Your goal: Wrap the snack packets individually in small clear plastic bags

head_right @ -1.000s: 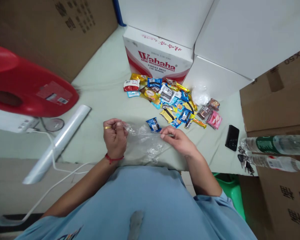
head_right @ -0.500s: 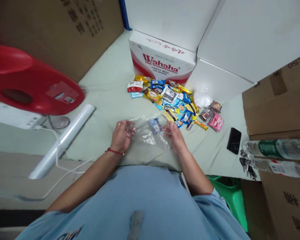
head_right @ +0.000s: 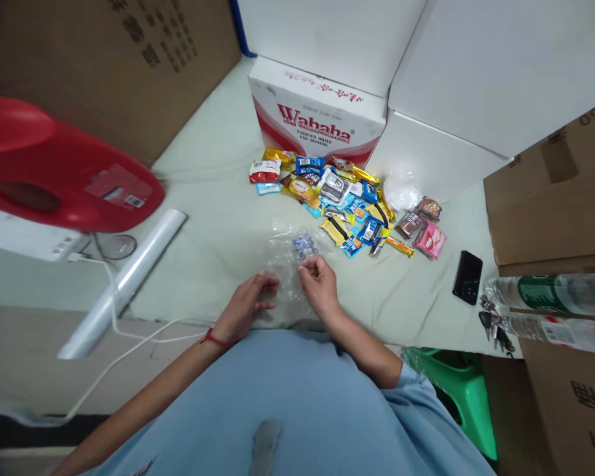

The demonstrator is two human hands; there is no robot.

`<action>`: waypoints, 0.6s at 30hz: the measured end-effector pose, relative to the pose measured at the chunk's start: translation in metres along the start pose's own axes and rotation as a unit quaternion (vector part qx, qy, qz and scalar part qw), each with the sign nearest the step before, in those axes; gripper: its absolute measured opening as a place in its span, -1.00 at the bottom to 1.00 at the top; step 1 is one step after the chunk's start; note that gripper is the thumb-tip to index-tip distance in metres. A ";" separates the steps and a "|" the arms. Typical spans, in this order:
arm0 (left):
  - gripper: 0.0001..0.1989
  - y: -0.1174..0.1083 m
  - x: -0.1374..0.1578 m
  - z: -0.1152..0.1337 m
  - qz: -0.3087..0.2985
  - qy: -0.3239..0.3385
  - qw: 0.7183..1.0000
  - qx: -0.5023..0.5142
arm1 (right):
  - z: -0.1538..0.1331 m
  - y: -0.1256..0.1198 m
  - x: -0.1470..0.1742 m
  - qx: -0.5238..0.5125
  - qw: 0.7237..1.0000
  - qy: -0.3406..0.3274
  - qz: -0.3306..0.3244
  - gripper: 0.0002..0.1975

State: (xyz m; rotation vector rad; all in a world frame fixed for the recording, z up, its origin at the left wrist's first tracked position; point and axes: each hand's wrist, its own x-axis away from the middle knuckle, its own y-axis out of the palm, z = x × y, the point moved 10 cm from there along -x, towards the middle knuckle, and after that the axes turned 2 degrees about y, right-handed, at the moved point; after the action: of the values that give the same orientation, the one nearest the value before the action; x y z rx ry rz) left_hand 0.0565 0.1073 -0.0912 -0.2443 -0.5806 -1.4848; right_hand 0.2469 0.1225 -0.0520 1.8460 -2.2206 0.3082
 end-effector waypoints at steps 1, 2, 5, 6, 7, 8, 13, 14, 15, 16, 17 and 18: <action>-0.52 0.007 -0.001 -0.002 -0.003 -0.009 1.000 0.022 | 0.001 0.006 0.003 -0.008 1.000 0.003 -0.010 -0.74; -0.53 0.011 -0.003 -0.001 0.003 -0.009 0.999 0.041 | 0.002 0.012 0.005 -0.020 1.000 0.009 -0.021 -0.73; -0.52 0.015 -0.014 0.006 0.025 0.000 0.996 0.085 | 0.003 0.013 0.009 -0.083 0.996 0.036 -0.024 -0.70; -0.52 0.013 -0.018 0.008 0.034 0.004 0.995 0.093 | 0.003 0.008 0.009 -0.110 0.993 0.049 -0.014 -0.68; -0.52 0.010 -0.021 0.011 0.045 0.011 0.995 0.091 | 0.002 0.000 0.009 -0.138 0.989 0.061 -0.001 -0.66; -0.53 0.005 -0.023 0.014 0.056 0.020 0.995 0.081 | 0.002 -0.009 0.008 -0.162 0.984 0.073 0.012 -0.63; -0.61 -0.013 -0.034 0.028 0.083 0.078 0.993 -0.039 | 0.006 -0.059 0.002 -0.162 0.979 0.118 0.042 -0.52; -0.62 -0.015 -0.036 0.029 0.083 0.085 0.991 -0.065 | 0.009 -0.068 0.001 -0.140 0.981 0.127 0.041 -0.52; -0.62 -0.019 -0.038 0.030 0.086 0.092 0.988 -0.092 | 0.013 -0.077 0.000 -0.119 0.983 0.135 0.041 -0.51; -0.62 -0.023 -0.039 0.030 0.092 0.097 0.984 -0.118 | 0.017 -0.086 -0.001 -0.098 0.985 0.138 0.043 -0.50; -0.62 -0.028 -0.041 0.032 0.102 0.106 0.978 -0.146 | 0.020 -0.094 -0.002 -0.081 0.986 0.138 0.047 -0.49; -0.64 -0.032 -0.041 0.034 0.114 0.117 0.971 -0.177 | 0.024 -0.102 -0.003 -0.067 0.987 0.135 0.053 -0.49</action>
State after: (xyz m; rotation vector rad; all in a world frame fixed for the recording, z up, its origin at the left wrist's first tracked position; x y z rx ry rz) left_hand 0.0185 0.1565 -0.0897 -0.3930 -0.0896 -1.3609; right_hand 0.3461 0.0996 -0.0748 1.5232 -2.1005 0.3930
